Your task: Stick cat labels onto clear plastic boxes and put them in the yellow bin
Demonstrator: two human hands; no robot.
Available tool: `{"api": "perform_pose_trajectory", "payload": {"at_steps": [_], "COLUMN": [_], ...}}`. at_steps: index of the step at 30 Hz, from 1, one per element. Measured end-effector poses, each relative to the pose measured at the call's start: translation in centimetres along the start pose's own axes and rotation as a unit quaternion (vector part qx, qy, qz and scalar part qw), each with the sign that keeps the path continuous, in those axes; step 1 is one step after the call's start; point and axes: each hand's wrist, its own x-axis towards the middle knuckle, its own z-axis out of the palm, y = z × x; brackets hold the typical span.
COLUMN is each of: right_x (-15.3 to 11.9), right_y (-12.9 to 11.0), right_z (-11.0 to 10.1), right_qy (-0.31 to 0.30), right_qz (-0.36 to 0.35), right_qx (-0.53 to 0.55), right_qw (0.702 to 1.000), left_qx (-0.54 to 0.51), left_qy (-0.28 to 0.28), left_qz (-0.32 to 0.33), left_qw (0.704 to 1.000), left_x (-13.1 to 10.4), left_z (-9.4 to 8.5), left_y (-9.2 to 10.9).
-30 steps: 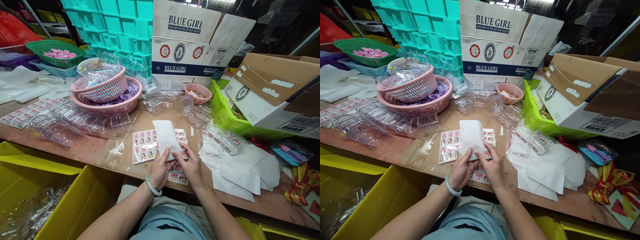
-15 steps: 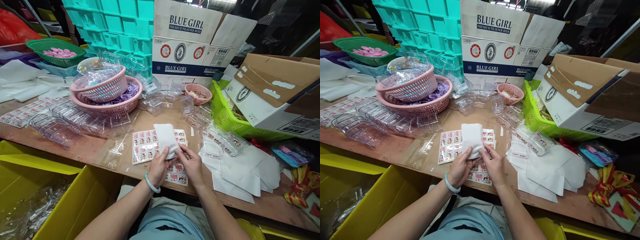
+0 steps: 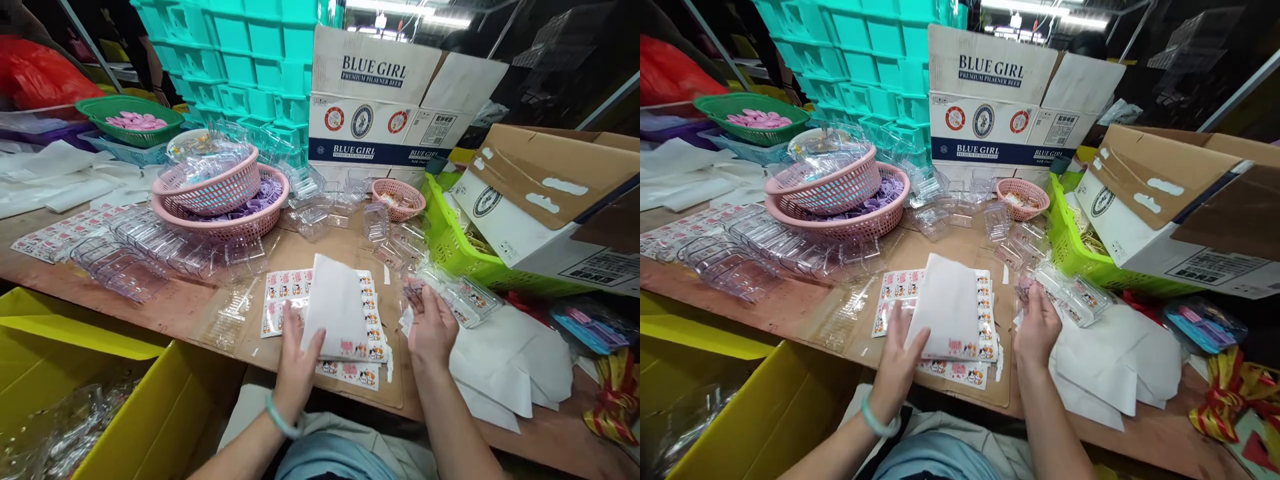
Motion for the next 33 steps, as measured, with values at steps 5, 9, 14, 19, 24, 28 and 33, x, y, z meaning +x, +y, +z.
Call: {"api": "perform_pose_trajectory", "payload": {"at_steps": [5, 9, 14, 19, 24, 28, 33], "right_x": [-3.1, -5.2, -4.0, 2.1, 6.3, 6.1, 6.5], "right_y": [-0.4, 0.6, 0.4, 0.0, 2.7, 5.8, 5.1], "right_z": [1.2, 3.2, 4.6, 9.5, 19.5, 24.6, 20.4], "right_qy": [-0.222, -0.365, -0.342, -0.326, -0.309, -0.324, -0.411], "right_qz": [-0.404, -0.431, -0.049, -0.032, -0.193, -0.181, -0.200], "right_qx": [-0.235, -0.257, -0.128, -0.114, -0.224, -0.304, -0.287], "right_qw": [0.856, 0.784, 0.930, 0.938, 0.904, 0.878, 0.842], "left_qx": [0.035, -0.150, -0.122, 0.033, 0.138, 0.069, -0.050], "left_qy": [-0.140, -0.180, -0.167, -0.144, -0.190, -0.133, -0.089], "left_qz": [0.027, -0.123, -0.108, -0.001, 0.100, 0.035, -0.052], "left_qw": [0.989, 0.964, 0.972, 0.989, 0.967, 0.988, 0.993], "left_x": [-0.5, 2.4, 5.8, 6.3, 6.1, 8.1, 12.1], "left_z": [0.8, 3.5, 3.5, 1.7, 0.8, 0.6, -0.9], "left_y": [1.9, 2.3, 2.3, 1.8, 0.8, 1.6, 3.6]}}
